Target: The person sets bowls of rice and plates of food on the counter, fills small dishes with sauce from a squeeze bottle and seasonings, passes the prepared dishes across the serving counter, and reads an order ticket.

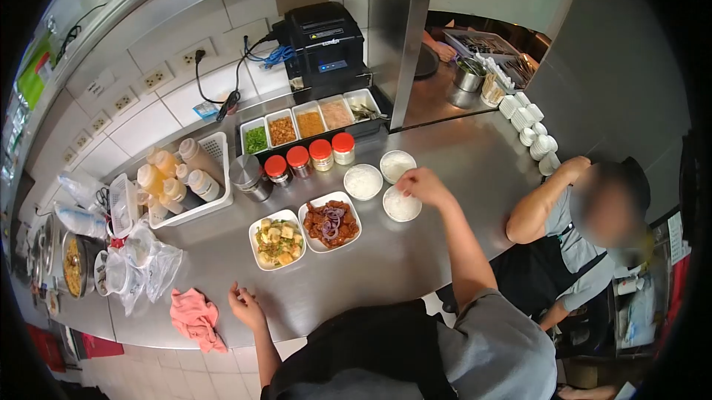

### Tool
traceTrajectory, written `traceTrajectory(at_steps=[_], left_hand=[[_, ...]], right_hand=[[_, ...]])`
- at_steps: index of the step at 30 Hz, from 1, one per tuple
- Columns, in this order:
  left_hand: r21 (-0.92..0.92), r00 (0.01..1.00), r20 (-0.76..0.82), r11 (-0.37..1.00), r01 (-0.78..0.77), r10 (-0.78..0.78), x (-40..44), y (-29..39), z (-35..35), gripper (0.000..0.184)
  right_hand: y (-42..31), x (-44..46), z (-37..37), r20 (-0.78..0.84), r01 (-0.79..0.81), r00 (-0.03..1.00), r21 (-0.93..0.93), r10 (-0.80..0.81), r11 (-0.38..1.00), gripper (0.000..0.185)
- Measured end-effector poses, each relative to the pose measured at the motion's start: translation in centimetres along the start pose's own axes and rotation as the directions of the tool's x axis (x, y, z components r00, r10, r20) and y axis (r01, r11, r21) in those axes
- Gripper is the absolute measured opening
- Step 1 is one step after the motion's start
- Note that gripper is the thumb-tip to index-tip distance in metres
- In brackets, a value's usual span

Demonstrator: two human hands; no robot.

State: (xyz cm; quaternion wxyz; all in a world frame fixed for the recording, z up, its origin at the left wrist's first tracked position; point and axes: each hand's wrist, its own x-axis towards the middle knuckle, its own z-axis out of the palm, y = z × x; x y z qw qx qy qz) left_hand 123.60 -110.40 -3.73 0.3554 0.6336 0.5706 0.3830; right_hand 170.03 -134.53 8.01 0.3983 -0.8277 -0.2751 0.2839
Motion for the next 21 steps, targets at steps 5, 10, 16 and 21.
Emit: traceTrajectory(at_steps=[5, 10, 16, 21], left_hand=[[0.148, 0.989, -0.098, 0.984, -0.098, 0.113, -0.3, -4.7, -0.5, 0.028], [0.083, 0.986, -0.155, 0.995, -0.046, 0.058, -1.8, -2.9, -0.5, 0.025], [0.096, 0.988, -0.025, 0.984, -0.149, 0.152, -2.5, -0.8, 1.0, 0.025], [0.069, 0.959, 0.101, 0.96, -0.273, 0.265, 0.9, -0.9, 0.8, 0.028]], right_hand=[[3.1, 2.1, -6.5, -0.06, -0.159, 0.985, 0.034, 0.161, 0.987, 0.023], [6.8, 4.2, -11.8, -0.038, -0.304, 0.952, 0.009, 0.305, 0.953, 0.025], [10.8, 3.9, -14.6, -0.091, -0.423, 0.899, 0.077, 0.429, 0.903, 0.023], [12.8, 3.2, -18.5, -0.153, -0.49, 0.845, 0.159, 0.512, 0.857, 0.026]])
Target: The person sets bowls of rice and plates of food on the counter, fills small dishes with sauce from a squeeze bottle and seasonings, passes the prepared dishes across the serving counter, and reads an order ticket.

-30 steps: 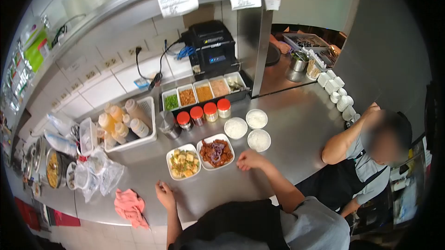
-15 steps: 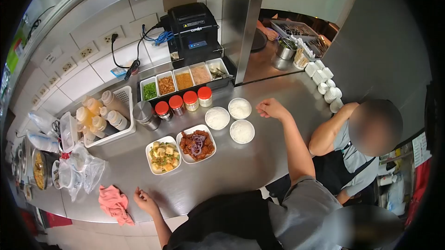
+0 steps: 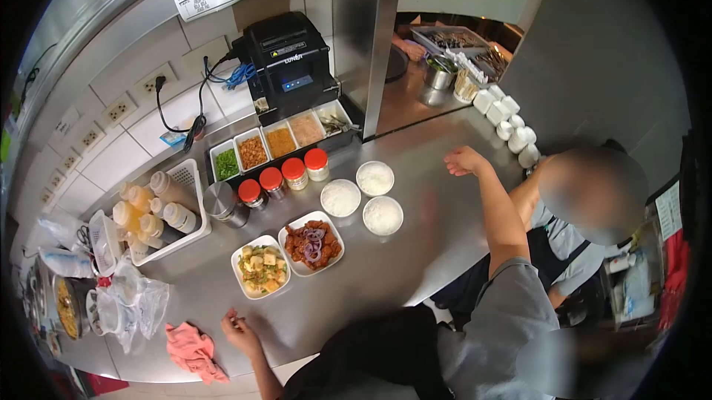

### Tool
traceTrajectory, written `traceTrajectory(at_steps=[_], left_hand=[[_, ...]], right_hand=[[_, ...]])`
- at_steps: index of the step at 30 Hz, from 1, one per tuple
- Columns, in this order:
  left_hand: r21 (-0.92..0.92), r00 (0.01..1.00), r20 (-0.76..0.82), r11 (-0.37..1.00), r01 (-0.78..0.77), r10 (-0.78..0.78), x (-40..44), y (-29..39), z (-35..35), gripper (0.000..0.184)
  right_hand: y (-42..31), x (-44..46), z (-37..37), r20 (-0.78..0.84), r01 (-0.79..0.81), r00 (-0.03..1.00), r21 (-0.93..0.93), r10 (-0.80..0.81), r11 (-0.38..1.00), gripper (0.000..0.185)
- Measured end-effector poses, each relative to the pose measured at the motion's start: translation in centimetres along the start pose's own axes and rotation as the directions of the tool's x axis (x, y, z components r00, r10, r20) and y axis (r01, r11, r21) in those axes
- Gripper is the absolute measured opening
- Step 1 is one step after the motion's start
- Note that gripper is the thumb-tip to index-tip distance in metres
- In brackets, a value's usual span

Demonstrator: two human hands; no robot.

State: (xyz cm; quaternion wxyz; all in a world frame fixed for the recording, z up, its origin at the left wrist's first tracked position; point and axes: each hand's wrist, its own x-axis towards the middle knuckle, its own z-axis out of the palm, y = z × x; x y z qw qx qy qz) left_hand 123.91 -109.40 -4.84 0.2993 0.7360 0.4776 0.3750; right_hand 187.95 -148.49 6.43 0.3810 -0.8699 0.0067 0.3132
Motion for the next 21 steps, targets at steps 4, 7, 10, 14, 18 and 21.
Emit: traceTrajectory(at_steps=[4, 7, 10, 14, 18, 21], left_hand=[[0.018, 0.987, -0.129, 0.995, 0.099, -0.096, 0.8, 1.0, -0.5, 0.03], [0.068, 0.961, -0.216, 0.98, 0.188, -0.17, -1.8, 2.1, 0.0, 0.029], [0.142, 0.94, -0.259, 0.954, 0.265, -0.223, -5.6, 3.3, 1.6, 0.028], [0.335, 0.958, -0.227, 0.909, 0.248, -0.177, -9.1, 8.9, 3.6, 0.028], [0.403, 0.959, -0.25, 0.886, 0.23, -0.135, -10.1, 13.4, 5.7, 0.026], [0.422, 0.961, -0.258, 0.884, 0.201, -0.096, -10.1, 15.4, 6.7, 0.026]], right_hand=[[3.6, 6.6, -6.5, -0.12, 0.047, 0.991, -0.04, -0.052, 0.998, 0.022], [11.3, 20.9, -13.6, -0.326, 0.13, 0.906, -0.392, -0.27, 0.911, 0.02], [11.5, 28.3, -18.4, -0.36, -0.123, 0.839, -0.856, -0.407, 0.502, 0.032], [4.5, 23.1, -19.6, -0.669, -0.38, 0.674, -0.679, -0.315, 0.629, 0.03], [7.5, 28.7, -25.1, -0.727, -0.558, 0.645, -0.659, -0.236, 0.504, 0.03], [7.0, 26.9, -25.0, -0.767, -0.591, 0.605, -0.614, -0.217, 0.524, 0.032]])
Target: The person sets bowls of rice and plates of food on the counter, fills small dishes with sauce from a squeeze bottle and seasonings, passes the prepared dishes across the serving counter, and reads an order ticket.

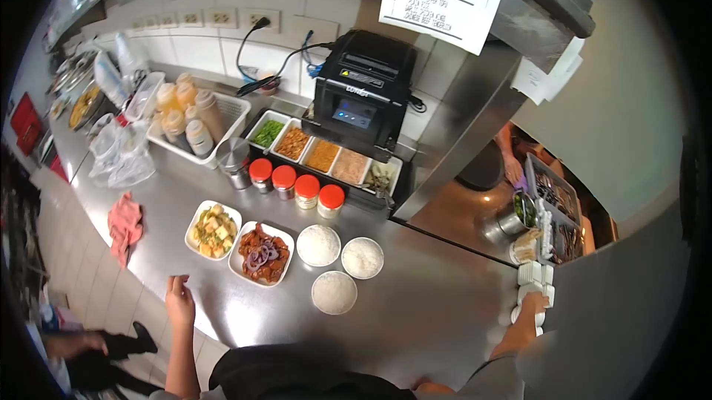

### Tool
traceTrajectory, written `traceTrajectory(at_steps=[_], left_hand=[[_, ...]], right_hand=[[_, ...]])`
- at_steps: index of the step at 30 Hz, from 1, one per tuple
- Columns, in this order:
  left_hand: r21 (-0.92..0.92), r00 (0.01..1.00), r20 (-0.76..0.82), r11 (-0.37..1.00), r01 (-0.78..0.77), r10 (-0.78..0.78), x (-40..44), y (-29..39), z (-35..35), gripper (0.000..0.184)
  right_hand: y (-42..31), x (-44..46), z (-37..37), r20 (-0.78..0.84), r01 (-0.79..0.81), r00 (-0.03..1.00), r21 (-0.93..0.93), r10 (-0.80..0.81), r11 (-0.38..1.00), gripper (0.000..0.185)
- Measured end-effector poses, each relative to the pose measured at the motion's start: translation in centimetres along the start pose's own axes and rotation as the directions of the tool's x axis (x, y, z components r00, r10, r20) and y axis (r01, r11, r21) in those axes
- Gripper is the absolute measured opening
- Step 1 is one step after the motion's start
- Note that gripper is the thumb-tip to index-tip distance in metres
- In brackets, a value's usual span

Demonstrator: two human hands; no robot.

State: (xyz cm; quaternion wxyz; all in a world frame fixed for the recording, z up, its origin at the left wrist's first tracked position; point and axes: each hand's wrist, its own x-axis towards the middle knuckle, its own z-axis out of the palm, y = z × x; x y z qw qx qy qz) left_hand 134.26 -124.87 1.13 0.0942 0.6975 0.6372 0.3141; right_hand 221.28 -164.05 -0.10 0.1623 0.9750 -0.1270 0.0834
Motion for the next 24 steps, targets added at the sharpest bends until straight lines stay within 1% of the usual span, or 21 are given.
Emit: traceTrajectory(at_steps=[1, 2, 4, 7, 10, 11, 14, 17, 20, 22, 23, 24], left_hand=[[0.047, 1.0, -0.001, 0.999, -0.01, 0.011, -0.2, 0.9, -0.1, 0.026], [0.072, 1.0, 0.0, 0.997, -0.024, 0.024, -0.4, 1.2, 0.0, 0.025], [0.103, 0.998, 0.05, 0.994, 0.02, -0.025, -0.6, 2.6, -0.1, 0.024], [0.084, 0.997, 0.076, 0.996, 0.024, -0.03, -0.8, 3.7, 0.0, 0.024], [0.067, 0.998, 0.055, 0.997, -0.04, 0.037, -1.1, 4.0, 0.2, 0.024], [0.075, 0.997, 0.072, 0.997, -0.019, 0.013, -1.1, 4.1, 0.1, 0.024], [0.107, 0.997, 0.062, 0.993, -0.049, 0.043, -1.1, 4.1, -0.2, 0.024], [0.105, 0.996, 0.052, 0.992, -0.075, 0.07, -0.8, 3.8, -0.2, 0.024], [0.049, 0.997, 0.047, 0.997, -0.067, 0.065, -0.6, 3.2, 0.4, 0.024], [-0.002, 0.996, 0.09, 1.0, -0.024, 0.024, -0.4, 2.9, 0.8, 0.024], [-0.003, 0.996, 0.084, 0.999, -0.037, 0.038, -0.4, 2.7, 1.0, 0.024], [-0.003, 0.996, 0.077, 0.999, -0.049, 0.049, -0.3, 2.4, 1.3, 0.024]], right_hand=[[0.2, -0.9, -1.3, -0.014, -0.009, 1.0, 0.021, 0.009, 1.0, 0.036], [0.5, -1.0, -2.0, -0.017, 0.028, 0.999, 0.021, -0.028, 0.999, 0.035], [1.2, -1.3, -1.9, -0.022, 0.092, 0.996, 0.023, -0.091, 0.995, 0.032], [1.9, -0.3, 0.1, -0.051, 0.119, 0.992, 0.155, -0.113, 0.981, 0.032], [2.8, 1.8, 1.6, 0.095, 0.073, 0.989, 0.374, -0.117, 0.924, 0.032], [3.2, 2.0, 1.9, 0.035, 0.158, 0.982, 0.376, -0.184, 0.913, 0.029], [2.9, 0.2, -0.4, -0.008, 0.109, 0.993, 0.351, -0.114, 0.93, 0.027], [3.4, 1.9, 1.3, -0.149, 0.3, 0.952, 0.301, -0.266, 0.905, 0.027], [3.7, 1.5, 0.9, -0.222, 0.31, 0.942, 0.282, -0.253, 0.908, 0.031], [3.8, 0.4, -0.2, -0.272, 0.301, 0.939, 0.343, -0.212, 0.89, 0.029], [3.8, -0.3, -0.8, -0.298, 0.301, 0.935, 0.373, -0.194, 0.878, 0.029], [3.9, -0.9, -1.5, -0.314, 0.286, 0.938, 0.451, -0.15, 0.845, 0.031]])
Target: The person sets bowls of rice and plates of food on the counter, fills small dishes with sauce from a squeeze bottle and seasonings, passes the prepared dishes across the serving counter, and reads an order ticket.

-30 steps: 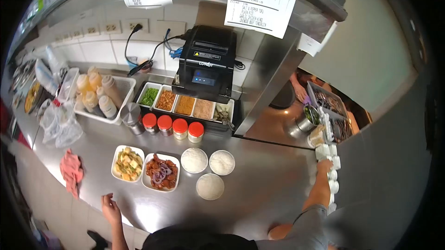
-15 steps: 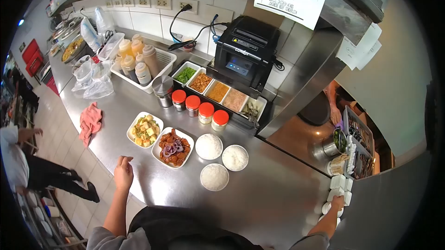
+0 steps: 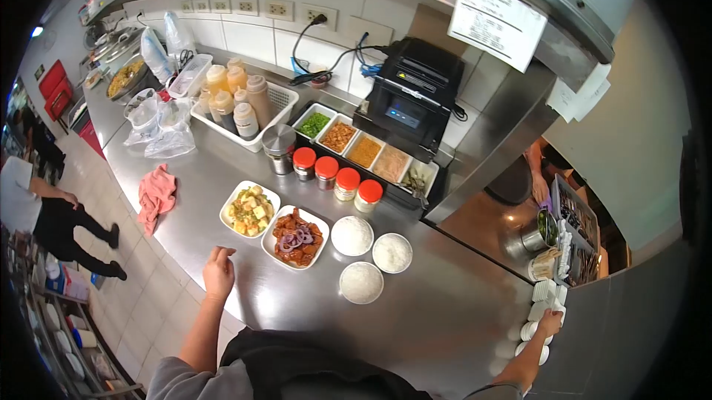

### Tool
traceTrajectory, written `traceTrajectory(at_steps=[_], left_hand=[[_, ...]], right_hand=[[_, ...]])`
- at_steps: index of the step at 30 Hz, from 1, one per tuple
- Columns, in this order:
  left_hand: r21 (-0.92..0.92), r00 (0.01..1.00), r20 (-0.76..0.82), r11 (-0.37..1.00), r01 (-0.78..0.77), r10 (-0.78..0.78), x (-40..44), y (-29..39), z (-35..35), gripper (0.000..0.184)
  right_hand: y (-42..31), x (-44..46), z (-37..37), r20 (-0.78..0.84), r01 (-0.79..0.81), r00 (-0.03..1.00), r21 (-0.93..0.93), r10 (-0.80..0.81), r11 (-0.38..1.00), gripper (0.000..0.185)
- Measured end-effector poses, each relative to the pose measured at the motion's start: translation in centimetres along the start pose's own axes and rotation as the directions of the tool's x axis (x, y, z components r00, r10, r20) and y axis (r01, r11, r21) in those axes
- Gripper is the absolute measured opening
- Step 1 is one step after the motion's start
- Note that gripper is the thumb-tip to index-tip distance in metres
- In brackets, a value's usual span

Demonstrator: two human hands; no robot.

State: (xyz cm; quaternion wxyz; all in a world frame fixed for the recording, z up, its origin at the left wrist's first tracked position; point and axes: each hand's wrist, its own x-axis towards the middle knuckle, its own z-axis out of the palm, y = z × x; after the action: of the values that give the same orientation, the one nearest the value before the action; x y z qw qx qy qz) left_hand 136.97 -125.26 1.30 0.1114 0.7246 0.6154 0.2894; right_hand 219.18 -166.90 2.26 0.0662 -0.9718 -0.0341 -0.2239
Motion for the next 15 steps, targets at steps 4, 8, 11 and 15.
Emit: traceTrajectory(at_steps=[4, 8, 11, 15], left_hand=[[-0.042, 0.996, -0.066, 0.997, -0.065, 0.062, 0.5, -1.8, 0.0, 0.024], [-0.085, 0.997, -0.071, 0.996, -0.009, 0.003, 1.0, -4.6, -1.8, 0.023], [-0.137, 0.995, 0.017, 0.986, 0.1, -0.099, 2.1, -6.2, -3.7, 0.024], [-0.278, 0.984, 0.05, 0.949, -0.15, 0.171, 4.8, -7.8, -4.0, 0.043]], right_hand=[[-2.3, -2.7, -3.0, -0.11, -0.05, 0.99, 0.294, 0.086, 0.954, 0.046], [-5.9, -6.6, -5.5, -0.167, 0.058, 0.985, 0.559, 0.043, 0.827, 0.043], [-13.8, -13.2, -10.7, -0.068, 0.117, 0.992, 0.82, -0.108, 0.56, 0.02], [-32.5, -32.7, -25.0, -0.033, 0.128, 0.903, 0.973, -0.428, 0.194, 0.012]])
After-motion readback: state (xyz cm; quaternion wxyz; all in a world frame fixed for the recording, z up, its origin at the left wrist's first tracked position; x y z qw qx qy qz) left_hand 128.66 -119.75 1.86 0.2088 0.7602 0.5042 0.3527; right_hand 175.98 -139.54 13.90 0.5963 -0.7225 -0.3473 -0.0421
